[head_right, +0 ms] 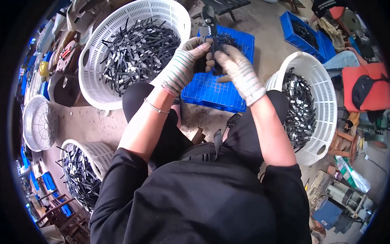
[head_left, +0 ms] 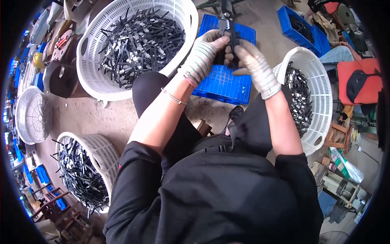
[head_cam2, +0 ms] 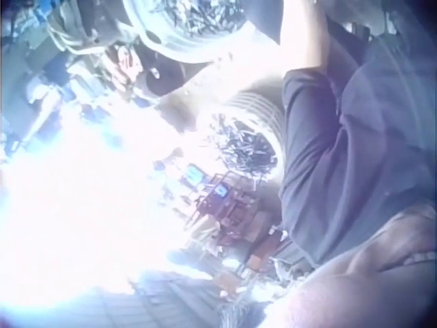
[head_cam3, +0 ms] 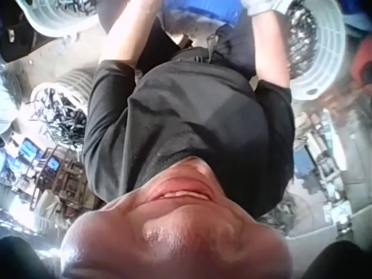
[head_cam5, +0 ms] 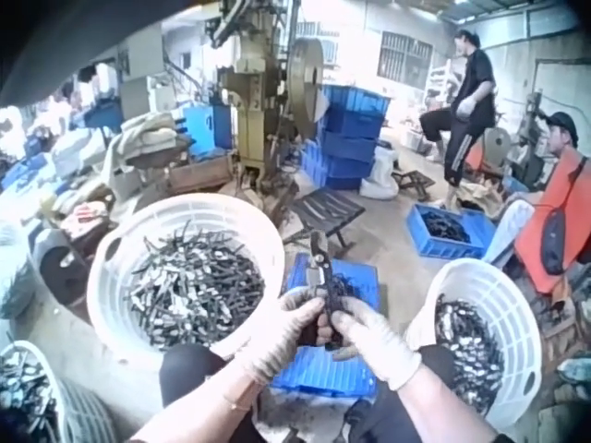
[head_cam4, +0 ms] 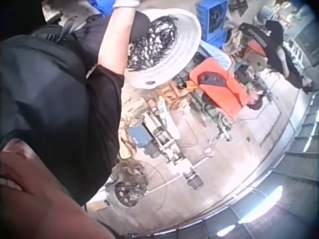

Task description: Inspecting and trimming small black plastic components using pliers in a manufacturing workshop.

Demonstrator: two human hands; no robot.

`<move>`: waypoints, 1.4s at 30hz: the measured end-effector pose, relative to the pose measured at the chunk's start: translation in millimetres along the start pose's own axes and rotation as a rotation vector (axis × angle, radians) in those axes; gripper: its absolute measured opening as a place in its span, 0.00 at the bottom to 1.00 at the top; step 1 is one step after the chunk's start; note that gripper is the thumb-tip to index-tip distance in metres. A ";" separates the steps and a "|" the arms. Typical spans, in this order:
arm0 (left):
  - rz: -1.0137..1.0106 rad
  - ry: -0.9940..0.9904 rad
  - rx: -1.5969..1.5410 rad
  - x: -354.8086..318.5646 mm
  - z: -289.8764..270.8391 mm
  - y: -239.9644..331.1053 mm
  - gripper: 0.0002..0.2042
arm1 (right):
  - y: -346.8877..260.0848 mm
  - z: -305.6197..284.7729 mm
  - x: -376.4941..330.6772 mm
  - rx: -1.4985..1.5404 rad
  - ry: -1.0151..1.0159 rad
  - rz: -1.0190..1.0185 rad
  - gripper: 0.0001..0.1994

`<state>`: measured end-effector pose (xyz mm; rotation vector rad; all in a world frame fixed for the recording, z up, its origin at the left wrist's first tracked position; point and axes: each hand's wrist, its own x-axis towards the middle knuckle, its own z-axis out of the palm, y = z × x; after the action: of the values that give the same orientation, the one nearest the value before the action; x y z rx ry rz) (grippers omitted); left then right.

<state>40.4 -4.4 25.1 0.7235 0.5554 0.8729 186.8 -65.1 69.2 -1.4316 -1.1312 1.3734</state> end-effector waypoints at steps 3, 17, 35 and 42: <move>-0.027 -0.085 -0.072 8.3 6.3 -6.0 0.08 | 14.5 -4.5 9.9 0.115 -0.053 0.029 0.12; 0.838 0.245 0.931 -1.0 -2.1 7.8 0.39 | -27.6 -27.5 6.3 -0.040 -0.022 -0.132 0.13; 0.549 0.496 0.155 2.7 -27.0 54.6 0.13 | 132.4 -170.2 243.5 -0.338 0.534 0.097 0.14; 0.398 0.493 0.003 8.0 -26.0 60.9 0.10 | 176.1 -229.6 295.8 -1.017 0.545 0.217 0.21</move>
<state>-2.9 37.6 53.5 0.6303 0.8654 1.4406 425.1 181.9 -161.8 -2.4975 -1.3706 0.3920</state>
